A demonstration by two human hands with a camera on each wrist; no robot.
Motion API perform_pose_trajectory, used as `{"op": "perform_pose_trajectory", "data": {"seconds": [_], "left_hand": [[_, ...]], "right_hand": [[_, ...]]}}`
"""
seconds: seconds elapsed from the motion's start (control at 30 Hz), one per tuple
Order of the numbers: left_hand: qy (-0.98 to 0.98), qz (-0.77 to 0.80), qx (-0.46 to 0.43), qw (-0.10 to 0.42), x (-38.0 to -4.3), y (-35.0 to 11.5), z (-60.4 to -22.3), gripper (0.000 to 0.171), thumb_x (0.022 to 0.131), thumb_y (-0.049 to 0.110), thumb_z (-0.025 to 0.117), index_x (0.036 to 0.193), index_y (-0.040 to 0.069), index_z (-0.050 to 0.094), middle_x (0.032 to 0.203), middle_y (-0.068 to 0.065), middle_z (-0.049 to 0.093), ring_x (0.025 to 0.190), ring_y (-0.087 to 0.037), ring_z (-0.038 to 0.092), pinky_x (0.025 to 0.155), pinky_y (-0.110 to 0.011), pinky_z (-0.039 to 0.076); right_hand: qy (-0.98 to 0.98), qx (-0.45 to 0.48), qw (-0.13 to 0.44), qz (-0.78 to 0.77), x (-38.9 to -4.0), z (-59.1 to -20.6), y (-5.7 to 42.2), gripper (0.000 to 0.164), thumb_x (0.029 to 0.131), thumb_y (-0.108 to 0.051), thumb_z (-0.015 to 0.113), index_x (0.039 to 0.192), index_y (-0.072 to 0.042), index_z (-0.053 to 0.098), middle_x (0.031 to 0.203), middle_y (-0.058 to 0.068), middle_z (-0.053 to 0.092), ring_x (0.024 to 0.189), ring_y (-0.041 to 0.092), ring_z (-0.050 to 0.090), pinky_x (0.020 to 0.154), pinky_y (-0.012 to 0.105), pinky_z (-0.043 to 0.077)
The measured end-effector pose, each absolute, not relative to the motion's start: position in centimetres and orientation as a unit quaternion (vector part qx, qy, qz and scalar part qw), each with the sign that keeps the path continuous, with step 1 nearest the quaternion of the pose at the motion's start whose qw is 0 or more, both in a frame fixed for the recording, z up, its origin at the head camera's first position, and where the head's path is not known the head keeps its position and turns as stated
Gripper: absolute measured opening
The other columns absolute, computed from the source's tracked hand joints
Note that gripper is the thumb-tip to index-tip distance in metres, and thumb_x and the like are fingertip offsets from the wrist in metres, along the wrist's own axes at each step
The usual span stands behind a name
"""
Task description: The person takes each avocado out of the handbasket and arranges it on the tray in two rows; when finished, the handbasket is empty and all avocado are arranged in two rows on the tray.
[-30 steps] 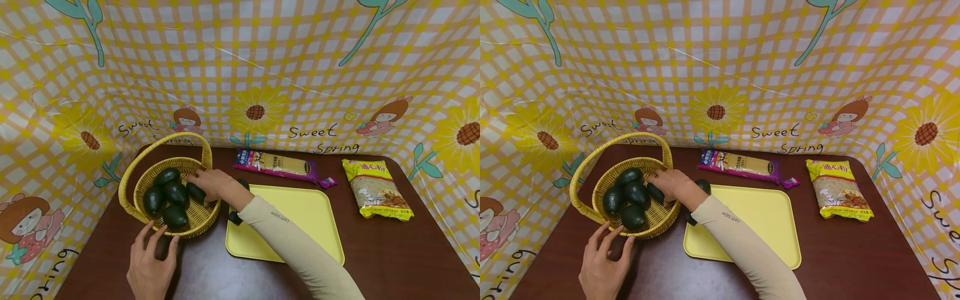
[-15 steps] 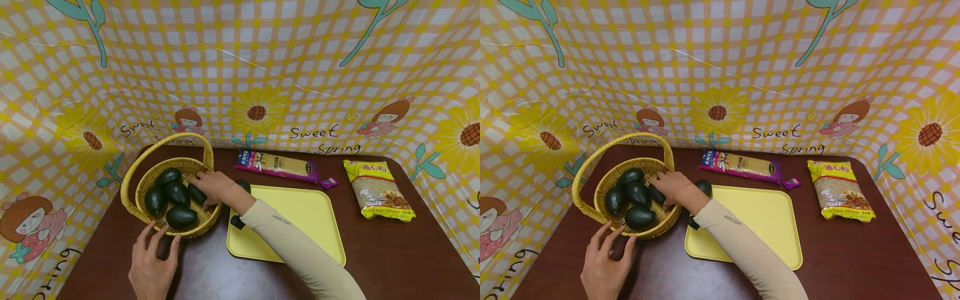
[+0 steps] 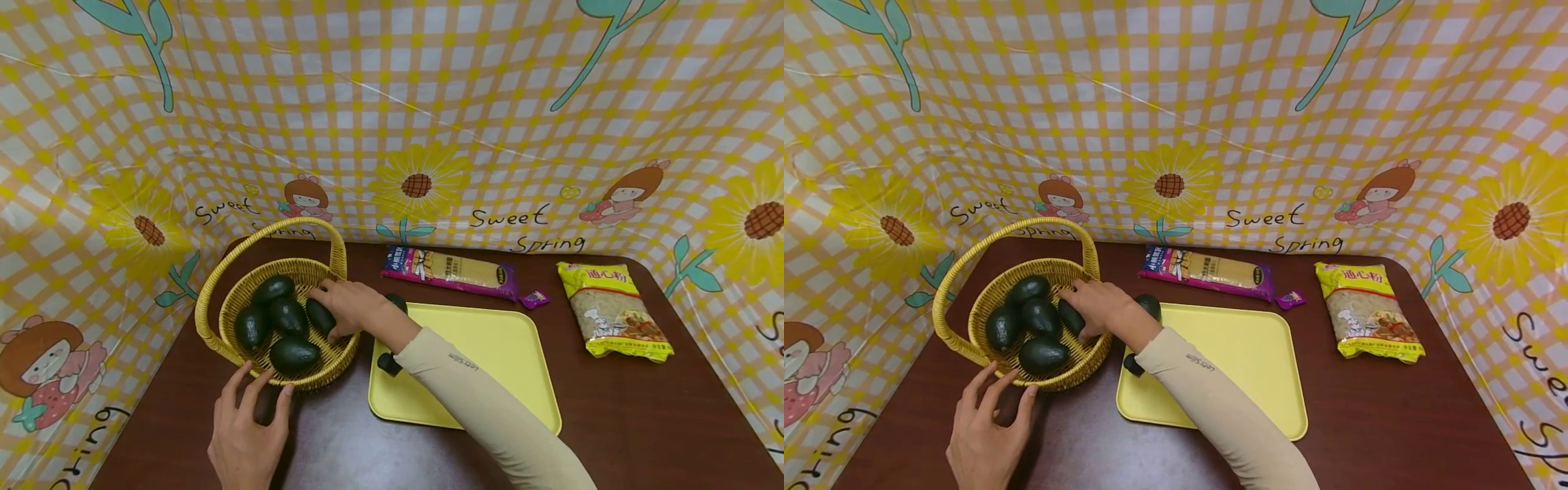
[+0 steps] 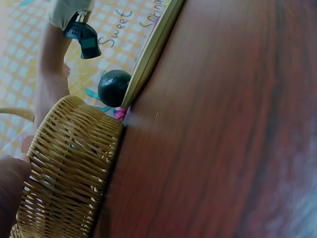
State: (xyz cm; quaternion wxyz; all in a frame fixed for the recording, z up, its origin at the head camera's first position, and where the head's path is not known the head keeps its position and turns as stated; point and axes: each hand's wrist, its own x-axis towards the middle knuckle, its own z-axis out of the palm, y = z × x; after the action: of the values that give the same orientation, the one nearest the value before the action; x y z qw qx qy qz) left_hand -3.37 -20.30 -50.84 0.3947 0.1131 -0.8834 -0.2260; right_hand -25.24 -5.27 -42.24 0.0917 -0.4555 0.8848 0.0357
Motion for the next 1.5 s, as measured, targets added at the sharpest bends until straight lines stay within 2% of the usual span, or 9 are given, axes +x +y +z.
{"op": "perform_pose_trajectory", "data": {"seconds": [0.17,0.37,0.6,0.87,1.33,1.5], "left_hand": [[-0.885,-0.227,0.116,0.391,-3.4,-20.2,-50.7,0.039,0.085,0.032,0.094,0.117,0.013,0.083,0.137,-0.013,0.069,0.092,-0.038,0.067,0.050,-0.055,0.052],[-0.885,-0.229,0.117,0.388,-3.3,-20.2,-50.8,0.039,0.085,0.032,0.094,0.116,0.012,0.082,0.138,-0.014,0.068,0.093,-0.039,0.067,0.052,-0.057,0.053],[-0.883,-0.231,0.112,0.393,-3.4,-20.1,-50.7,0.038,0.085,0.031,0.094,0.115,0.011,0.082,0.137,-0.014,0.069,0.091,-0.039,0.067,0.051,-0.057,0.053],[-0.882,-0.236,0.114,0.391,-3.4,-20.0,-50.6,0.038,0.086,0.031,0.094,0.116,0.011,0.082,0.138,-0.014,0.068,0.092,-0.040,0.068,0.051,-0.058,0.054],[-0.879,-0.237,0.112,0.399,-3.4,-20.1,-50.8,0.038,0.085,0.030,0.094,0.116,0.012,0.082,0.137,-0.014,0.069,0.092,-0.040,0.068,0.052,-0.058,0.054],[-0.880,-0.238,0.117,0.395,-3.4,-20.0,-50.9,0.038,0.085,0.031,0.094,0.115,0.012,0.082,0.137,-0.014,0.068,0.094,-0.040,0.068,0.054,-0.059,0.054]], "right_hand": [[0.885,-0.457,0.087,0.004,-25.1,-42.1,-4.7,0.098,0.089,-0.053,0.088,0.167,-0.019,0.040,0.160,0.012,0.048,0.117,0.027,0.070,0.099,0.039,0.058],[0.886,-0.458,0.072,-0.025,-24.9,-42.0,-3.9,0.098,0.089,-0.055,0.087,0.167,-0.019,0.040,0.160,0.014,0.048,0.121,0.028,0.069,0.102,0.041,0.057],[0.884,-0.460,0.049,-0.066,-25.1,-41.8,-3.0,0.097,0.088,-0.055,0.088,0.165,-0.018,0.043,0.154,0.015,0.054,0.112,0.027,0.073,0.095,0.040,0.059],[0.886,-0.444,0.045,-0.122,-25.0,-41.4,-1.8,0.097,0.086,-0.052,0.090,0.165,-0.020,0.044,0.154,0.017,0.054,0.112,0.029,0.072,0.089,0.043,0.061],[0.886,-0.430,0.027,-0.171,-24.5,-41.0,-0.2,0.095,0.086,-0.053,0.090,0.165,-0.024,0.045,0.149,0.016,0.056,0.105,0.026,0.073,0.089,0.042,0.061],[0.885,-0.432,0.008,-0.174,-24.4,-41.2,0.1,0.095,0.085,-0.050,0.091,0.163,-0.019,0.047,0.143,0.018,0.059,0.097,0.027,0.074,0.084,0.042,0.062]]}}
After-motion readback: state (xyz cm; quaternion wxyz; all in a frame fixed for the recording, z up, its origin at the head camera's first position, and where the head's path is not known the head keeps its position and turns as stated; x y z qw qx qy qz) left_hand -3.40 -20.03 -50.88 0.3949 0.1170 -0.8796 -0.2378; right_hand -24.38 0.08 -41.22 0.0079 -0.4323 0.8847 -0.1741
